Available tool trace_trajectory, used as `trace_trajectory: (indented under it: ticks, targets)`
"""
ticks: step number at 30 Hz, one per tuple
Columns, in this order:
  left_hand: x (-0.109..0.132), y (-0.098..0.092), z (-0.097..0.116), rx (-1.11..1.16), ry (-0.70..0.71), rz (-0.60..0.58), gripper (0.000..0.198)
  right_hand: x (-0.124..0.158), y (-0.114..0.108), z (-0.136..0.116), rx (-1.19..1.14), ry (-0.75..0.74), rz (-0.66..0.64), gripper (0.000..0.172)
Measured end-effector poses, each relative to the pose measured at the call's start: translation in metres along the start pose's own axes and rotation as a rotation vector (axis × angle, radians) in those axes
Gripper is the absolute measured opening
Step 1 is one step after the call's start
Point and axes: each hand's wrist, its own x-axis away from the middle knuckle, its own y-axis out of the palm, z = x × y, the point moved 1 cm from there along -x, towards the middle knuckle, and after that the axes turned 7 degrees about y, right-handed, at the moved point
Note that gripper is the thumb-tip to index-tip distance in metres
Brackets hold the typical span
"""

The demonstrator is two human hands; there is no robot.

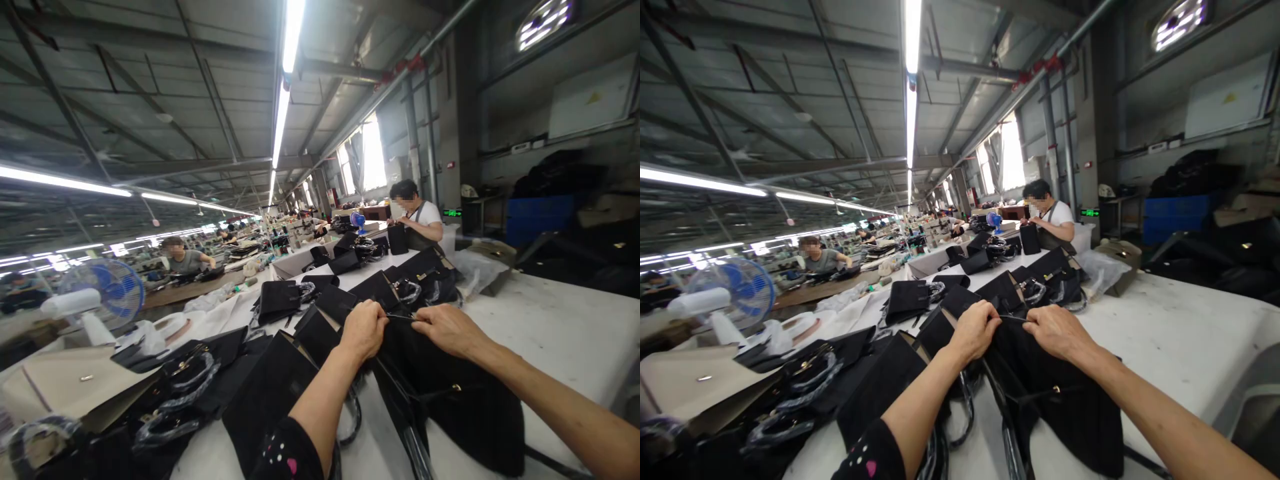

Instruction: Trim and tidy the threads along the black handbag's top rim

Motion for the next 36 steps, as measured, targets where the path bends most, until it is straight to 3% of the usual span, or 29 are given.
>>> trace_trajectory:
  ticks: [7, 11, 16, 20, 23, 36]
  targets:
    - [-0.002, 0.004, 0.002, -0.026, -0.009, 0.013, 0.007, 0.0, -0.002, -0.002, 0.027, 0.037, -0.028, 0.027]
    - [-0.002, 0.006, 0.002, 0.026, -0.039, 0.021, 0.006, -0.013, -0.004, -0.02, 0.008, 0.019, -0.043, 0.019]
    - [0.008, 0.004, -0.016, 0.276, -0.171, 0.066, 0.037, -0.037, 0.002, -0.039, -0.062, -0.057, -0.134, 0.017]
    - [0.016, 0.005, -0.038, 0.428, -0.321, 0.071, 0.02, -0.046, 0.009, -0.033, -0.104, -0.072, -0.157, 0.016]
    - [0.016, 0.008, -0.046, 0.47, -0.331, 0.093, 0.016, -0.047, 0.012, -0.028, -0.116, -0.072, -0.158, 0.017]
    - [0.011, 0.01, -0.044, 0.337, -0.309, 0.102, 0.01, -0.046, 0.012, -0.036, -0.071, -0.083, -0.128, 0.015]
